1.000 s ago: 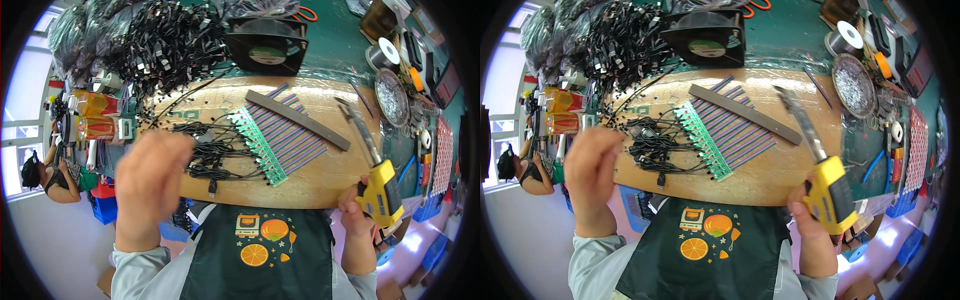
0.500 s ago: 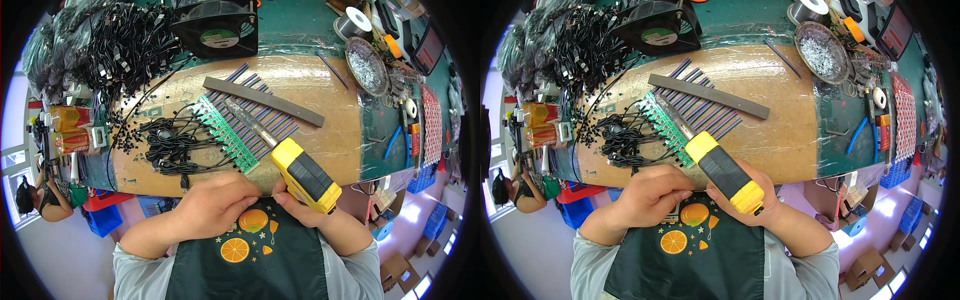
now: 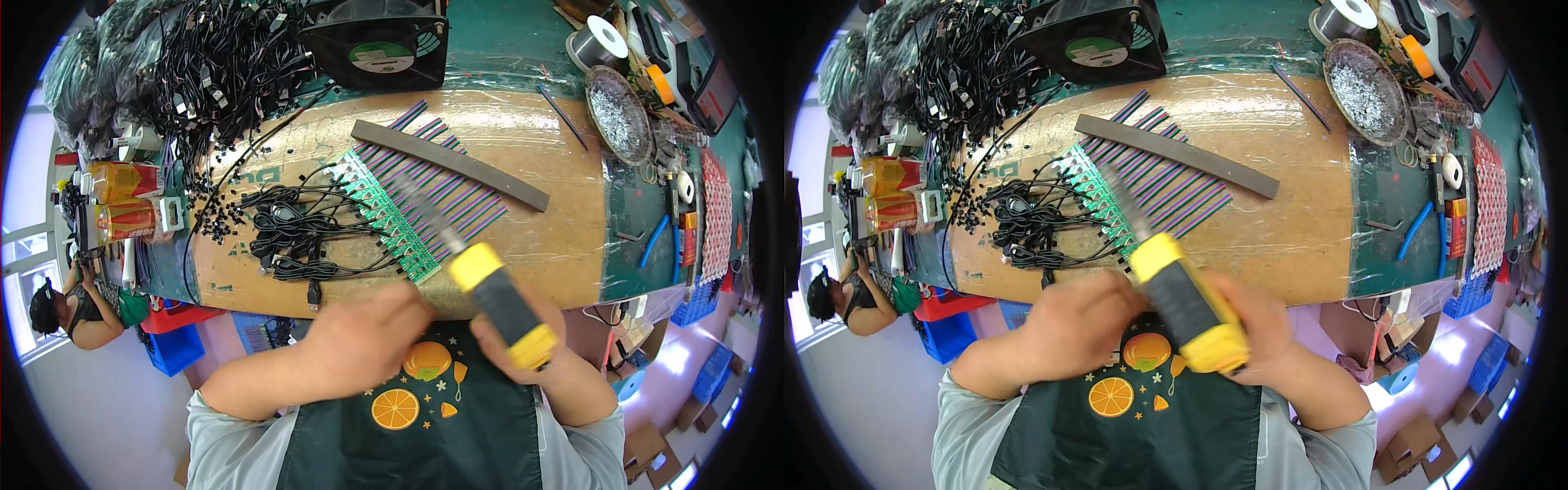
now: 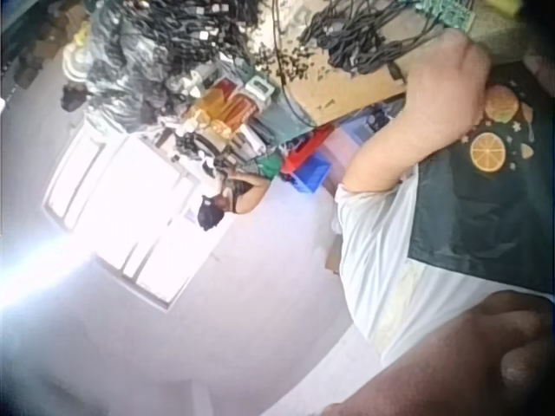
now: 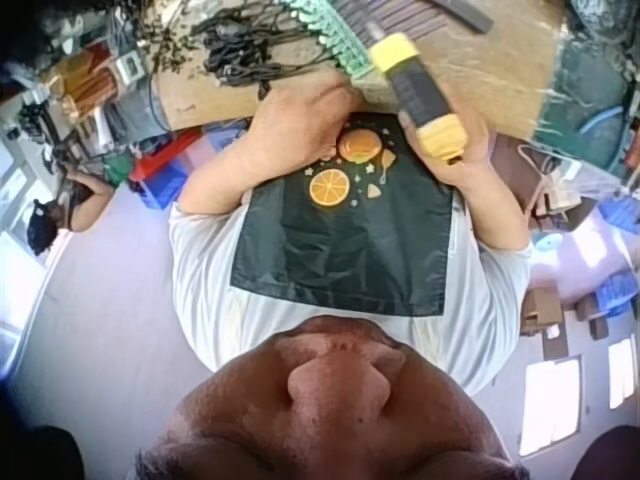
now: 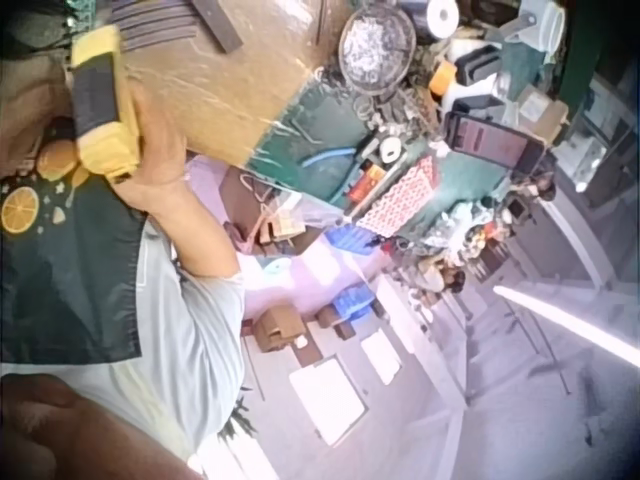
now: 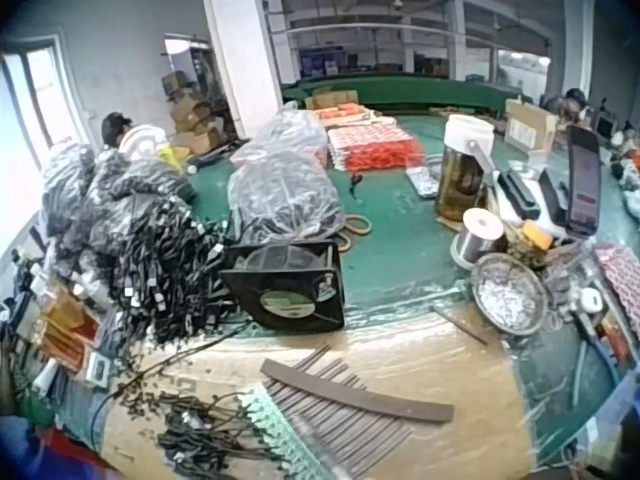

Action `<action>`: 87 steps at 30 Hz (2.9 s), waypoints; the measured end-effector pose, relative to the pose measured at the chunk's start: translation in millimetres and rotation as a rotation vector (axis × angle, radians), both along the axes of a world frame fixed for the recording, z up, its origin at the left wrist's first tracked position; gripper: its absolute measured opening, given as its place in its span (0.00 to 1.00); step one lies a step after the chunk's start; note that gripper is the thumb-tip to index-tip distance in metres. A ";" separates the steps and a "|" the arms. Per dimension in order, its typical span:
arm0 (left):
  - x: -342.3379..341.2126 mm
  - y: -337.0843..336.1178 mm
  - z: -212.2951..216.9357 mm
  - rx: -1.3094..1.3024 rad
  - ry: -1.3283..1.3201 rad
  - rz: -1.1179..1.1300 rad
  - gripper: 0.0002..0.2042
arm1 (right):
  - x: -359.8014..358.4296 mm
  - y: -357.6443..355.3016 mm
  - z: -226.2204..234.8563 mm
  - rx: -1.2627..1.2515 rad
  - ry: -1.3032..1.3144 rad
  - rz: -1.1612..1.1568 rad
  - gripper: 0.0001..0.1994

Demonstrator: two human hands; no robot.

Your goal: The person solders wire connections on a circuit board using a soldering iron, retrieves and handles a stack of wired circuit boards, and solders small electronic components onto another board held beneath a metal bar.

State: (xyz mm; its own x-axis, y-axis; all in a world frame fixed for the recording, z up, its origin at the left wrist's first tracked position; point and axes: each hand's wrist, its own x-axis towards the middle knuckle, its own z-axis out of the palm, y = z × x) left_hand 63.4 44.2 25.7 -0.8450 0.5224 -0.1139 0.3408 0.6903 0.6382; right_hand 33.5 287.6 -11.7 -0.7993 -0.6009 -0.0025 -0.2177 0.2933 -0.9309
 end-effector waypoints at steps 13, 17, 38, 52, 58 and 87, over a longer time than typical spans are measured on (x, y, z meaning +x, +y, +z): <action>-16.5 -8.3 -26.1 -0.016 0.314 0.295 0.10 | 27.9 23.5 -5.6 -0.110 -0.479 -0.262 0.05; -18.2 -7.2 -23.9 -0.036 0.295 0.290 0.10 | 32.7 28.5 -9.4 -0.067 -0.460 -0.253 0.07; -19.4 -6.8 -23.1 -0.109 0.232 0.205 0.11 | 39.9 46.3 -23.3 -0.017 -0.425 -0.064 0.08; -14.1 -3.0 -30.1 -0.122 0.358 0.230 0.14 | 43.9 51.8 -27.4 -0.077 -0.323 -0.070 0.11; -16.5 -3.2 -27.5 -0.117 0.316 0.216 0.14 | 50.1 51.7 -33.1 -0.132 -0.382 -0.123 0.08; -22.3 -7.5 -22.4 -0.113 0.244 0.159 0.14 | 55.8 55.2 -39.9 -0.173 -0.471 -0.155 0.07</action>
State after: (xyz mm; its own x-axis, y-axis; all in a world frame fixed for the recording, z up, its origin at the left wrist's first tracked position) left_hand 41.2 36.8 3.3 -0.9245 0.3775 0.0521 0.3566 0.8090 0.4672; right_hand 89.2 342.8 -51.6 -0.8151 -0.4991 -0.2942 0.2697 0.1227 -0.9551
